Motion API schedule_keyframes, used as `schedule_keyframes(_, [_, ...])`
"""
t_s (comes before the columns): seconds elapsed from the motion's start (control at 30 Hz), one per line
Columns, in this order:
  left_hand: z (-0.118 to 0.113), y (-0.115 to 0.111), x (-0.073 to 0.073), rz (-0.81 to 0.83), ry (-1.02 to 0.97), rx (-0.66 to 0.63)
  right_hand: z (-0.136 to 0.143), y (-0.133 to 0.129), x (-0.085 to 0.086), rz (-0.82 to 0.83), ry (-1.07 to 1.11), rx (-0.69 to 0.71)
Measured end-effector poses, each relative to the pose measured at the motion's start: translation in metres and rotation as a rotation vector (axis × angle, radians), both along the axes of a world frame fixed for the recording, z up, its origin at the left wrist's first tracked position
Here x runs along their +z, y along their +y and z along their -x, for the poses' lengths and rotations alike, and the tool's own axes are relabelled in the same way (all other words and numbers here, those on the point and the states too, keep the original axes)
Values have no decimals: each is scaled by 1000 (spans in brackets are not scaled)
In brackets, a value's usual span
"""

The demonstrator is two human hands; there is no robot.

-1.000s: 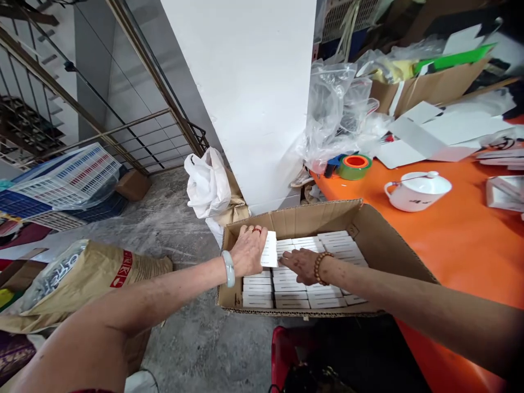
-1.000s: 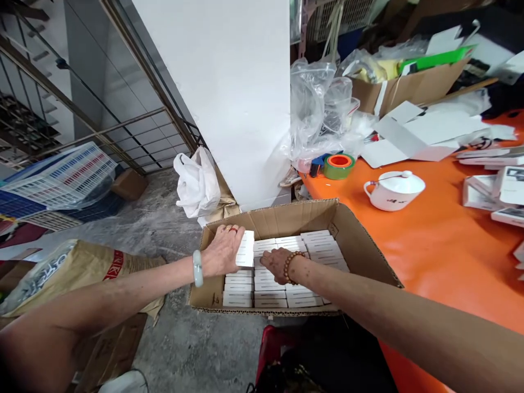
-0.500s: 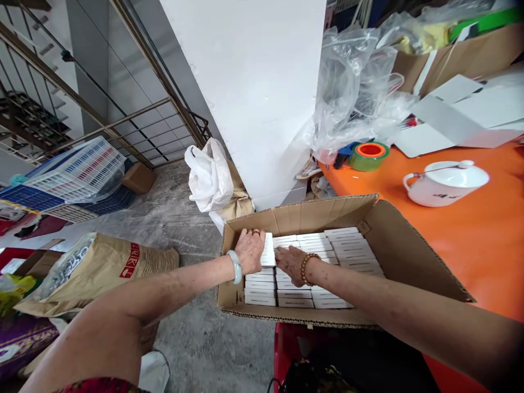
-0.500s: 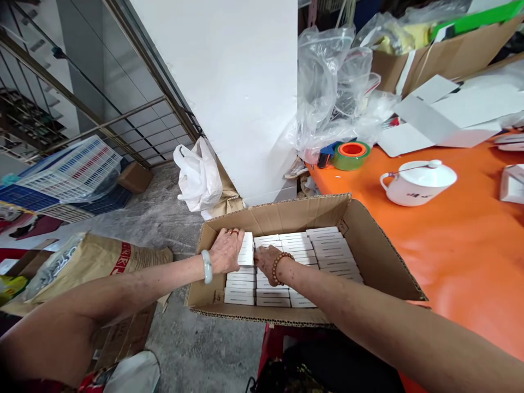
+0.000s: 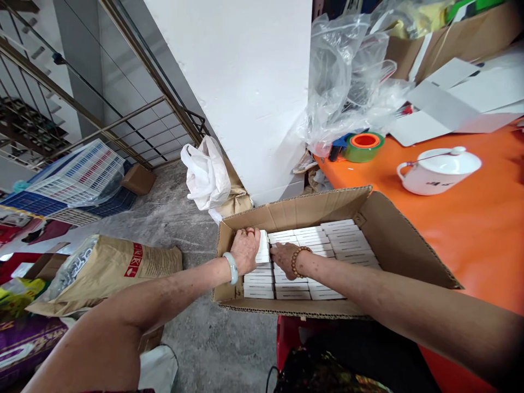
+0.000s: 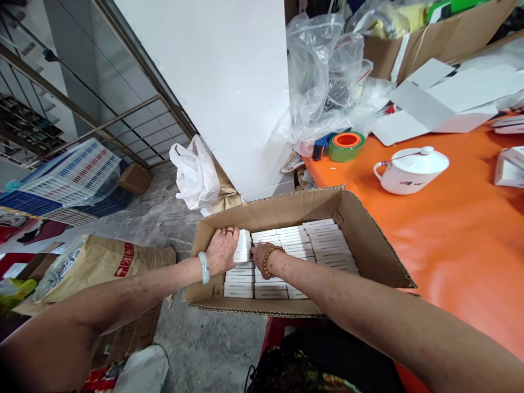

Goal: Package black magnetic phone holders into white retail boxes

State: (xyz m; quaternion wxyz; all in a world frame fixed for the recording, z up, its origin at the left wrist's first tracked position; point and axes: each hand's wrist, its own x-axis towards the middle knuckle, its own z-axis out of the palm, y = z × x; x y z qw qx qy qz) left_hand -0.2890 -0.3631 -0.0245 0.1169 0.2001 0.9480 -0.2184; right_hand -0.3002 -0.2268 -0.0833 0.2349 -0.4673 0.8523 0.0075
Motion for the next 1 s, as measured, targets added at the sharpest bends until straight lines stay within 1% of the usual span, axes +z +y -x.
schedule_keyframes(0.17, [5,0,-2,22,13,30,5,5,-2,36,23,8])
schedule_keyframes(0.33, [9,1,-8,6,-25,5,9,20,-6,163,96,28])
schedule_keyframes(0.43, [11,1,-10,-4,-45,-7,12,22,-10,194,146,4])
schedule_keyframes(0.53, [13,0,-10,-13,-50,-12,17,20,-11,177,182,-20])
schedule_keyframes(0.7, [16,0,-9,-29,-58,-36,26,16,-6,123,215,-29])
schedule_keyframes(1.0, [17,-8,-8,-74,-61,-81,25,13,-1,63,241,-24])
